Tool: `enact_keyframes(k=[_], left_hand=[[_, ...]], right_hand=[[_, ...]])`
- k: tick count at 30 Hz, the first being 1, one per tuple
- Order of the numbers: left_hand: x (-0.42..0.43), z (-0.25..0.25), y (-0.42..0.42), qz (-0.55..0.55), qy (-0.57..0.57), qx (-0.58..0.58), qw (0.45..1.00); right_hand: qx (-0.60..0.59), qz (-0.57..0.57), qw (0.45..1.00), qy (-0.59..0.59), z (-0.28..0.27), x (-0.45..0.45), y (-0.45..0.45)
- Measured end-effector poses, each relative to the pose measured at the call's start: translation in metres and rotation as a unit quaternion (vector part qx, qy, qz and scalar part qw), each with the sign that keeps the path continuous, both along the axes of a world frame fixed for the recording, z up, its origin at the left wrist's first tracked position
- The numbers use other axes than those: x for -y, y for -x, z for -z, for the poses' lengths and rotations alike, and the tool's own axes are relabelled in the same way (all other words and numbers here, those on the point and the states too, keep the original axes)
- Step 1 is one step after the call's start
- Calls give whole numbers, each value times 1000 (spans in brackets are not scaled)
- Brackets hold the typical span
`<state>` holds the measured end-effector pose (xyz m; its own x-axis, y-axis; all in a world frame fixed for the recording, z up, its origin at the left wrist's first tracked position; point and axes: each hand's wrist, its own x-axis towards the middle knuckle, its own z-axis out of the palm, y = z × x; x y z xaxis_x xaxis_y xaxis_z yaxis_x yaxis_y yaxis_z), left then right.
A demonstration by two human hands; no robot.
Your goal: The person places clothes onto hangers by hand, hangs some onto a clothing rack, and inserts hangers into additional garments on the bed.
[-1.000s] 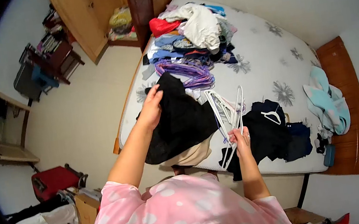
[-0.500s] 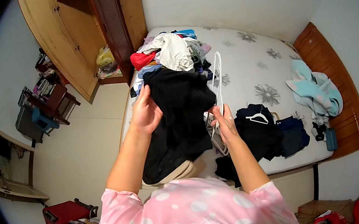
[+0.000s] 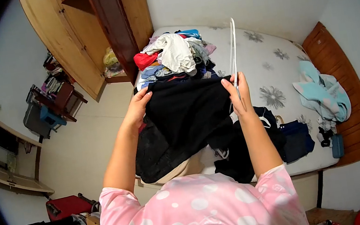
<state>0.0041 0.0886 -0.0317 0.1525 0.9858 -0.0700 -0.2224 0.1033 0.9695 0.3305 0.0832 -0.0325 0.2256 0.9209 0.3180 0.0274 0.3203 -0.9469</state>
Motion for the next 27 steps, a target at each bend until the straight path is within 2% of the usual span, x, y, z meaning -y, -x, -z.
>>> enact_keyframes(k=[4,6,8,10,13,15,16,18,21,22,24,26,27], left_hand=[[-22,27,1,-41,-25,1,999],[-27,35,-3,-106,-78,-33,991],[-23,44,-20,-196,-158,-117,961],[-8,54,-42,-132,-207,-180,953],[30,82,-89,-33,-219,-238,946],[47,97,-114,-8,-280,-280,918],[55,96,-121,17,-265,-341,902],[58,117,-131,-33,-250,-370,894],[36,157,-117,-38,-258,-407,875],[28,158,-114,-64,-280,-327,901],[10,141,-95,-37,-100,-330,938],[-6,102,-80,-140,-6,-151,979],[-10,74,-78,-175,-31,-65,982]], right_hand=[[12,-29,999,-7,-27,-11,-2],[-9,-44,998,32,-34,-17,-4],[-9,-39,999,37,-34,-24,-5],[-37,-53,996,61,-41,-24,0],[-22,-41,998,40,-29,-29,8],[-11,-33,999,25,-23,-25,13],[-24,-36,998,35,-21,-21,13],[-48,-42,996,55,-17,-12,12],[-58,-28,994,85,-11,1,4],[-55,-16,994,96,-8,6,0],[-64,-6,993,102,-2,14,-9],[-85,12,988,125,3,18,-16],[-77,18,989,126,6,20,-18]])
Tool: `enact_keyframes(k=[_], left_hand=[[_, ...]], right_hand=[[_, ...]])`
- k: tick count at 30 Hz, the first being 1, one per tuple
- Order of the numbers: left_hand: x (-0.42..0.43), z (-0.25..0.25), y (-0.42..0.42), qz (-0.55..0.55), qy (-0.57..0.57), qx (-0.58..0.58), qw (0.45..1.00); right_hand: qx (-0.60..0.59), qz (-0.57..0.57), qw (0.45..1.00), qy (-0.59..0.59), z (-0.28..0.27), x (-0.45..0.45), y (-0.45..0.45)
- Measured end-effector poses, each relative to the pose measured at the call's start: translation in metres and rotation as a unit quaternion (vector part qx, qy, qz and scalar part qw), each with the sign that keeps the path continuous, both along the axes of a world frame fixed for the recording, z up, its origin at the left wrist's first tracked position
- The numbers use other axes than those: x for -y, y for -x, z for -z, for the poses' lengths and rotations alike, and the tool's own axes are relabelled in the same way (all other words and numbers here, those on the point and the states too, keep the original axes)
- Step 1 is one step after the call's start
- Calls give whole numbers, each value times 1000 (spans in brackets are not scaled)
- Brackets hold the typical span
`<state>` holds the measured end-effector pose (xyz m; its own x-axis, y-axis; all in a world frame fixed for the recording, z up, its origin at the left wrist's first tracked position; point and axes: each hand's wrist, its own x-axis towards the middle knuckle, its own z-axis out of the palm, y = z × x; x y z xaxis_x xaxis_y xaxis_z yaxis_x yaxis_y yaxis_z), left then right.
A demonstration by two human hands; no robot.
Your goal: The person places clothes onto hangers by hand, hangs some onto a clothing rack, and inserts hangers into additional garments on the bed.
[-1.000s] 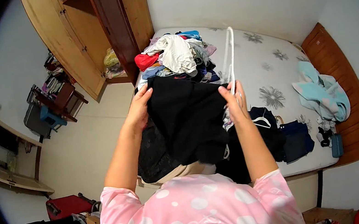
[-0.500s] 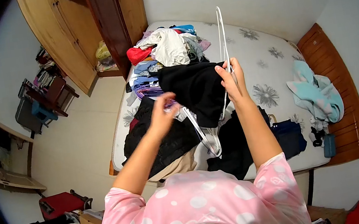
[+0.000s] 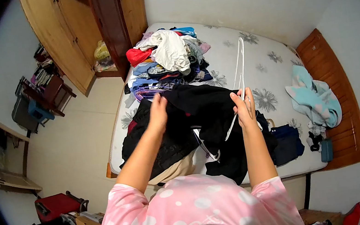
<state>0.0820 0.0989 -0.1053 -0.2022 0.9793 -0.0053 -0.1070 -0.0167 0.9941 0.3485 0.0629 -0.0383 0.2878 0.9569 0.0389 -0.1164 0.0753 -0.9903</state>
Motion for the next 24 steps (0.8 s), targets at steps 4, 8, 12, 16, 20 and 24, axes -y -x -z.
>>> enact_keyframes(k=[4,8,12,16,20,24], left_hand=[[-14,-85,18,55,-97,202,973],[-24,-75,11,90,-133,-4,987],[-7,-74,-19,276,-160,-173,932],[11,-86,-32,328,-161,-176,914],[-1,-45,8,250,-154,-17,956],[24,-1,32,327,-133,-157,922]], right_hand=[[159,2,987,21,26,2,-12],[240,25,970,-26,31,11,-2],[189,-87,964,-168,19,10,36],[306,-79,947,-52,8,10,58],[230,6,971,-72,1,11,59],[66,-50,994,-71,-10,13,57]])
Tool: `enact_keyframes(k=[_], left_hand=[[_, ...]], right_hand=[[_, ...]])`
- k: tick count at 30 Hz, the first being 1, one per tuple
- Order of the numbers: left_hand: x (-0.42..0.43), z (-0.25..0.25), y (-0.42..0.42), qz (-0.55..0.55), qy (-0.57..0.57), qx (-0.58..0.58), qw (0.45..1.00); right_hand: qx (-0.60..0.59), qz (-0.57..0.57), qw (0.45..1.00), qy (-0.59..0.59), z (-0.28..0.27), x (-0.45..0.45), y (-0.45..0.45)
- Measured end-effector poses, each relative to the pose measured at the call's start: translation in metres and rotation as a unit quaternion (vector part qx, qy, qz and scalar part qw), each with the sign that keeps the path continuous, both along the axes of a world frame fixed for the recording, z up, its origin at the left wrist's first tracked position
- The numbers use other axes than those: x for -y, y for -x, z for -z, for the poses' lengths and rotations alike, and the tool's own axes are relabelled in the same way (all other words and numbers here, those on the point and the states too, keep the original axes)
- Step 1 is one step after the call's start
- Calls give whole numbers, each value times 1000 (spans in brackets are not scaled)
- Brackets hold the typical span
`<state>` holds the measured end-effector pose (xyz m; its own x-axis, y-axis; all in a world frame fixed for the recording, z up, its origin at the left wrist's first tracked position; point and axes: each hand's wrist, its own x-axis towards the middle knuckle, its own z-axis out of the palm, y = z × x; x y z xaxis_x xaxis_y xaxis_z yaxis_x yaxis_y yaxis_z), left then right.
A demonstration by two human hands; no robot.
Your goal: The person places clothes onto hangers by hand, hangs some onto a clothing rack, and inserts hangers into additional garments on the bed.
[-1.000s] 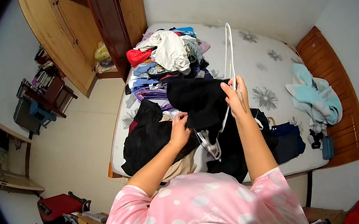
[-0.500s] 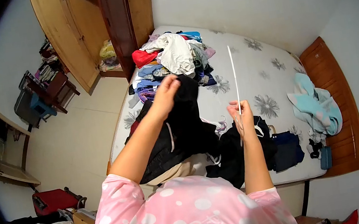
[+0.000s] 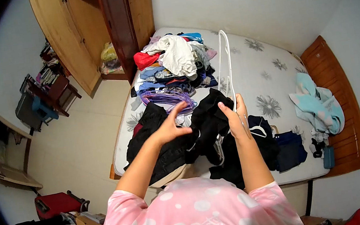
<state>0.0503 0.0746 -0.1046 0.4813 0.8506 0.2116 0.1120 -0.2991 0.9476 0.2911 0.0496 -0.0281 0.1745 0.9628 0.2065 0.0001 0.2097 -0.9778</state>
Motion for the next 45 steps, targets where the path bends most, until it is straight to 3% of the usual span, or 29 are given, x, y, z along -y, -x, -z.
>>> enact_keyframes(k=[2,6,9,11,15,17,18,21,22,23,25,29,30,31,33,34,35,37,39,41,45], left_hand=[[7,28,-8,-10,-24,-49,998],[12,58,-23,-39,34,0,999],[0,78,-21,1,-9,9,1000],[6,49,-20,-40,159,69,984],[-10,-1,-11,-99,94,173,975],[-11,-45,-13,-83,62,150,983],[-11,-60,-20,-87,-9,110,990],[-1,-97,-43,27,-35,-18,999],[8,-103,-55,60,74,-18,995],[7,-90,-64,56,-150,-33,987],[19,-91,-74,48,-46,3,998],[11,-42,-52,-17,-46,-42,998],[14,-34,-43,-6,6,-125,992],[6,10,-32,39,-3,-137,990],[19,31,-20,56,22,-172,983],[22,40,-15,60,-22,-214,975],[24,50,-16,25,-50,-184,981],[30,47,-27,-44,-106,-123,986],[37,29,-43,-73,-89,-54,992],[27,37,-55,-4,-23,-59,998],[20,38,-55,-6,-95,-200,975]], right_hand=[[-31,-36,999,3,-10,3,5],[-52,-63,996,25,-20,9,5],[-63,-56,996,26,-25,15,-8],[-47,-27,998,31,-16,14,-22],[42,12,999,25,2,21,-53],[68,30,997,-4,14,23,-59],[66,4,998,-20,20,21,-61],[31,-78,996,-27,5,31,-38],[44,-113,992,-38,9,31,-31],[101,-114,985,-77,19,29,-24],[250,-89,964,38,1,40,-9],[97,-30,995,18,19,35,-13],[82,-4,997,6,10,38,-12],[127,28,991,-15,18,34,-21],[21,7,1000,1,13,34,-27],[14,-6,1000,21,7,36,-30],[-10,-28,999,12,4,37,-27],[-57,-71,996,-6,-2,39,-19],[-54,-103,993,21,-4,38,-14],[-45,-105,993,27,-3,36,-7],[-78,-64,995,-7,-9,38,-15]])
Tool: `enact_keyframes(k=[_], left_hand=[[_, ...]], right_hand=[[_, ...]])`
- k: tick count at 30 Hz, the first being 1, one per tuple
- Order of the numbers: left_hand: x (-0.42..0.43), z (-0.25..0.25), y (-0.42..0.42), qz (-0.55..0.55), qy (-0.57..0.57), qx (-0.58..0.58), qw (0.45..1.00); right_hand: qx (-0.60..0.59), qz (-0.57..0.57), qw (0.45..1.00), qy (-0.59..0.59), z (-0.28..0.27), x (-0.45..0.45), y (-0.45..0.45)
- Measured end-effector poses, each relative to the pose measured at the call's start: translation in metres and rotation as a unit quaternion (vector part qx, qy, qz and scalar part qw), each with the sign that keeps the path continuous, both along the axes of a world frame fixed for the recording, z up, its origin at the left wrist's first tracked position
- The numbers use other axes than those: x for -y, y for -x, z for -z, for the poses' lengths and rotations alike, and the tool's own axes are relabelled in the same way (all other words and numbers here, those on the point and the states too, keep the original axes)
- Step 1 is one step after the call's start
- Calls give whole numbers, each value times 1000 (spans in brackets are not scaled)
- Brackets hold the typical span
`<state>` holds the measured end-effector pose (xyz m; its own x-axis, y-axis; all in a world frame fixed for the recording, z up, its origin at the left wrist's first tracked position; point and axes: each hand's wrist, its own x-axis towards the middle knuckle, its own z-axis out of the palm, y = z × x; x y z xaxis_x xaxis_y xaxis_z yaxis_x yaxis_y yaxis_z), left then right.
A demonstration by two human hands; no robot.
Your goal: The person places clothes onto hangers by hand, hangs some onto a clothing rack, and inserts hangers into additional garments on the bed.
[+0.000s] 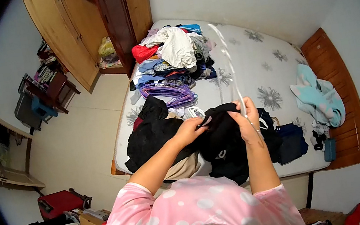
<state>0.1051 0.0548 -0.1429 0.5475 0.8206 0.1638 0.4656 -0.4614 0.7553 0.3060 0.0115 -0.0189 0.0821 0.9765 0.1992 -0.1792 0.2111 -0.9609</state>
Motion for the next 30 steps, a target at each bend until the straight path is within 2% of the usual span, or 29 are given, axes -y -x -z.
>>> enact_keyframes(k=[2,4,6,7,9,10,12,14,16,17,20,21,22,24,26,30], left_hand=[[-2,35,15,-48,-49,-28,997],[4,45,37,-128,-59,-1,990],[5,44,55,-216,7,-47,975],[-1,45,67,-223,81,-31,971],[-17,35,85,-253,117,54,959],[-28,17,92,-261,141,107,949],[-39,-51,97,-266,161,268,912],[-35,-123,98,-207,167,400,877],[-19,-174,89,-137,125,449,874],[-16,-180,93,-95,141,453,875],[-18,-156,91,-129,197,407,882],[-27,-125,97,-167,236,382,878],[-28,-105,98,-204,293,392,848],[-22,-72,105,-189,388,457,777],[-16,-62,103,-192,399,452,774],[-3,-94,101,-158,426,469,757]], right_hand=[[4,43,999,-11,-4,4,-14],[-6,91,996,0,3,4,-33],[-7,124,992,-8,13,2,-50],[-22,136,990,-7,11,3,-50],[-30,154,988,-4,9,5,-51],[-23,161,987,-1,10,6,-53],[-13,185,983,4,12,4,-56],[-9,216,976,11,12,1,-59],[-11,241,970,-1,2,3,-56],[-14,250,968,-6,-1,3,-55],[-7,249,968,-7,12,-2,-63],[2,245,970,-4,28,-7,-70],[12,241,970,1,37,-8,-73],[1,217,973,74,37,2,-69],[1,195,974,118,54,3,-74],[1,196,974,116,58,5,-76]])
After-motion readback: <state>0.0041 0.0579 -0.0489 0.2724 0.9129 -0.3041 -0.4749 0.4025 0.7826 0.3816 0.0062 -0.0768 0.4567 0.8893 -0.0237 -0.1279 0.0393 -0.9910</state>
